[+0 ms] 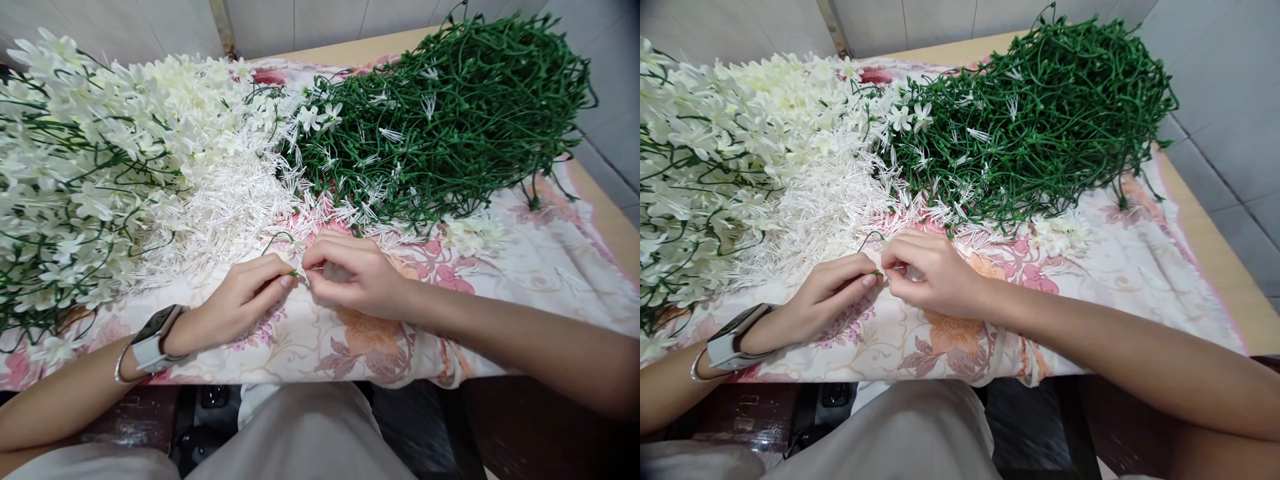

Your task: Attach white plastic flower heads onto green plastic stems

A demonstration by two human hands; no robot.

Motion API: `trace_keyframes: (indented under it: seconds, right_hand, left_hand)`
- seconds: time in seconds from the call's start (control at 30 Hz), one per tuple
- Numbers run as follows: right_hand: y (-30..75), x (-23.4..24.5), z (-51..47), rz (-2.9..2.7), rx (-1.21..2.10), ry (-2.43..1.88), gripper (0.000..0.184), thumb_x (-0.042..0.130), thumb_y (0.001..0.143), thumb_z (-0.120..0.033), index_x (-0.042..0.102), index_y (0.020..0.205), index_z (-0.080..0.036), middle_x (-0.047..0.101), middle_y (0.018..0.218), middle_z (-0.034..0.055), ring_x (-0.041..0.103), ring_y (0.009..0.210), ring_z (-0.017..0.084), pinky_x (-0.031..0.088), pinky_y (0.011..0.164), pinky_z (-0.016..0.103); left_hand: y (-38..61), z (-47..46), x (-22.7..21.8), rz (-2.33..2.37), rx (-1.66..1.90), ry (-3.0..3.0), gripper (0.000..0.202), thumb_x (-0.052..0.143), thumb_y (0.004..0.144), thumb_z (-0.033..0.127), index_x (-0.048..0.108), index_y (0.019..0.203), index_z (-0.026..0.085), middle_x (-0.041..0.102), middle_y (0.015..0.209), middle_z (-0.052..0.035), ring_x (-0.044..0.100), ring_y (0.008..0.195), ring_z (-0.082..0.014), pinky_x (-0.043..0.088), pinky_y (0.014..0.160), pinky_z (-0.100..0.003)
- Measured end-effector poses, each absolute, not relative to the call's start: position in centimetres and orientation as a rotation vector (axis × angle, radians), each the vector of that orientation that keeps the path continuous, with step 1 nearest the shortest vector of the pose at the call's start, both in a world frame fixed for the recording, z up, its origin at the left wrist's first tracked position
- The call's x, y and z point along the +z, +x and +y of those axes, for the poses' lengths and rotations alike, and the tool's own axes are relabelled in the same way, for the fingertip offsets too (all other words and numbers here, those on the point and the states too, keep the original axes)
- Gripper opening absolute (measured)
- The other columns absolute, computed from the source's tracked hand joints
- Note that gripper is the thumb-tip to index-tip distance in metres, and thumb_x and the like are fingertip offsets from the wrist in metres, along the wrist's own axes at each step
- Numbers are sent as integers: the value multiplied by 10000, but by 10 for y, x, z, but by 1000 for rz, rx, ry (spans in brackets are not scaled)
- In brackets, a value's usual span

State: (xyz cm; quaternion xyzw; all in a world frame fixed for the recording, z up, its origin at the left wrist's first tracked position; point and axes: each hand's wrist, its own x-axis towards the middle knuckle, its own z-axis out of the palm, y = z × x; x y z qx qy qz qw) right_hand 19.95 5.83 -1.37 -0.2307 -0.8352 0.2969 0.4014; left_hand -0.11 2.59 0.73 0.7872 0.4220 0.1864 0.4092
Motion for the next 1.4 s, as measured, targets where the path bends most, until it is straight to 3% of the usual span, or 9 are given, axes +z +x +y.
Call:
trace_keyframes:
  seconds: [0.3, 0.93, 1.4]
  right_hand:
    - [200, -15, 58, -2168, 780, -617, 84, 491, 865, -106, 565, 835, -132, 574, 735, 35, 521, 690, 111, 426, 663, 240]
    - [197, -16, 53, -2163, 838, -641, 86, 491, 841, -91, 563, 809, -127, 581, 732, 43, 520, 683, 116, 423, 635, 237]
    - [197, -15, 51, -2198, 898, -678, 97, 498, 826, -91, 566, 773, -136, 560, 694, 24, 493, 644, 108, 390, 613, 229]
  left_hand:
    - [-2, 25, 9, 1074, 449, 1956, 174, 411, 956, 230, 519, 835, 167, 491, 775, 27, 455, 713, -73, 345, 673, -191]
    - [1, 23, 7, 1089, 481, 2055, 209, 410, 946, 203, 513, 770, 159, 485, 726, 12, 459, 671, -95, 354, 631, -211]
    - [-2, 22, 3, 1054, 434, 2135, 203, 377, 950, 204, 539, 837, 152, 519, 779, -8, 487, 727, -113, 374, 680, -218]
